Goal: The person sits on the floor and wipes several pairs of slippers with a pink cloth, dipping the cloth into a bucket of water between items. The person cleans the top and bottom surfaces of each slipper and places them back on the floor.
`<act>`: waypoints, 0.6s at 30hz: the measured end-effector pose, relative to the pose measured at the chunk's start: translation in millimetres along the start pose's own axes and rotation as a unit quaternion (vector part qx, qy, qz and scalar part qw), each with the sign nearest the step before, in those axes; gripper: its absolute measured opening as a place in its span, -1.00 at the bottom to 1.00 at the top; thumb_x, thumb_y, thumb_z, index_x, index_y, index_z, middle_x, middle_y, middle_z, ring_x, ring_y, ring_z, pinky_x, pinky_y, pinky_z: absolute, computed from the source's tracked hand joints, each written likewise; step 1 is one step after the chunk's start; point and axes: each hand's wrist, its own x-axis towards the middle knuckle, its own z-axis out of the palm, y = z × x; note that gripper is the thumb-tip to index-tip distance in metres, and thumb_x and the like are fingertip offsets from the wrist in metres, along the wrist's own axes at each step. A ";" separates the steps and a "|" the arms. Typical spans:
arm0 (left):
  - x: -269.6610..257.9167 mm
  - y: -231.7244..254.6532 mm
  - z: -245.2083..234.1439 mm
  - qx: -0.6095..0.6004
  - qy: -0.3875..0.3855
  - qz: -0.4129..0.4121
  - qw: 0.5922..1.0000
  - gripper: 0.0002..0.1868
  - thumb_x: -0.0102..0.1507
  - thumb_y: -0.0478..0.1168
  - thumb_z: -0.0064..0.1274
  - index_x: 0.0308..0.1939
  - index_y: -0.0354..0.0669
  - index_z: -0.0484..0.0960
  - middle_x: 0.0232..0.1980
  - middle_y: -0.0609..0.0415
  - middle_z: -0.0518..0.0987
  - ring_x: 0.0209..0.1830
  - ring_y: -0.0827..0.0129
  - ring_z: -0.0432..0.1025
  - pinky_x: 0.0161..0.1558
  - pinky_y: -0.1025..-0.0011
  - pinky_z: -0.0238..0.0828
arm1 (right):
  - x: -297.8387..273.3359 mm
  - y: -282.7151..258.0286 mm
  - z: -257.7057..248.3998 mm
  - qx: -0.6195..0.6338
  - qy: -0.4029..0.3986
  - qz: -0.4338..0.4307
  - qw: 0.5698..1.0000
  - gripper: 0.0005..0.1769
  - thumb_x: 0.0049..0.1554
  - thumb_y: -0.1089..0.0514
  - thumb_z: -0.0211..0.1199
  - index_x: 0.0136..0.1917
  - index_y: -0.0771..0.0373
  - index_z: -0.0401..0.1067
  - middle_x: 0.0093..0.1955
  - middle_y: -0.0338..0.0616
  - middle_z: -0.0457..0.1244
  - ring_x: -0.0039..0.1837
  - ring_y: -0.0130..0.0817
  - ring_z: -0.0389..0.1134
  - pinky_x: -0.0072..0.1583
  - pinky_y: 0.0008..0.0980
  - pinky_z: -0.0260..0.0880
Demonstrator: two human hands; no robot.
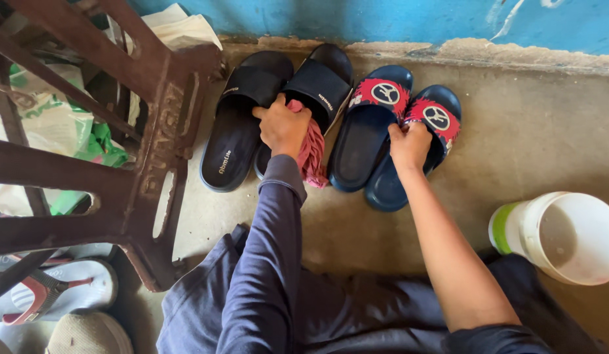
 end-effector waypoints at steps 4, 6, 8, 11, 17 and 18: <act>-6.2 -6.5 4.1 -0.018 0.009 0.026 0.999 -0.32 -0.01 0.08 0.33 0.18 0.05 0.59 0.14 -0.40 0.37 -0.19 -0.31 0.54 -0.07 0.04 0.56 | -2.7 -2.4 -1.5 0.030 -0.054 0.046 0.997 -0.61 0.12 0.04 0.37 -0.33 0.42 0.46 -0.46 0.08 0.32 -0.37 -0.07 0.43 -0.15 -0.17 0.45; -9.6 -4.3 2.2 -0.014 0.008 0.016 1.000 -0.34 -0.01 0.09 0.32 0.16 0.09 0.62 0.12 -0.39 0.39 -0.17 -0.31 0.54 -0.06 0.03 0.55 | -1.8 -7.9 -5.4 0.040 -0.075 0.056 0.995 -0.59 0.13 0.03 0.36 -0.35 0.41 0.45 -0.48 0.07 0.31 -0.40 -0.12 0.42 -0.17 -0.19 0.45; -10.0 -0.2 0.0 -0.010 0.012 0.013 1.000 -0.33 -0.02 0.10 0.33 0.16 0.11 0.62 0.10 -0.40 0.40 -0.18 -0.30 0.54 -0.07 0.01 0.55 | -6.5 -13.5 -4.6 0.026 -0.071 0.020 0.997 -0.60 0.12 0.04 0.37 -0.37 0.40 0.47 -0.50 0.09 0.30 -0.41 -0.15 0.41 -0.17 -0.20 0.44; -14.5 -3.5 1.2 0.005 0.012 0.009 1.000 -0.30 -0.02 0.13 0.33 0.17 0.08 0.60 0.08 -0.42 0.41 -0.18 -0.29 0.54 -0.09 0.01 0.55 | -14.1 -12.4 3.0 0.087 -0.060 0.104 0.989 -0.66 0.08 0.09 0.29 -0.36 0.41 0.44 -0.46 0.06 0.33 -0.41 -0.13 0.42 -0.22 -0.20 0.45; -15.5 -0.1 -1.3 0.002 0.017 -0.006 1.000 -0.33 0.01 0.13 0.32 0.17 0.05 0.60 0.09 -0.42 0.43 -0.14 -0.30 0.55 -0.10 0.00 0.56 | 8.0 -5.0 9.9 0.011 -0.022 -0.010 1.000 -0.70 0.03 0.11 0.38 -0.34 0.42 0.46 -0.44 0.11 0.32 -0.34 -0.05 0.42 -0.16 -0.19 0.43; -17.5 -0.9 -2.3 0.001 0.020 -0.012 1.000 -0.33 0.02 0.13 0.32 0.16 0.04 0.60 0.08 -0.42 0.43 -0.14 -0.30 0.54 -0.11 -0.01 0.56 | 11.2 -4.0 10.3 0.016 -0.042 -0.017 0.999 -0.69 0.04 0.10 0.37 -0.34 0.42 0.46 -0.44 0.12 0.31 -0.35 -0.05 0.41 -0.16 -0.18 0.42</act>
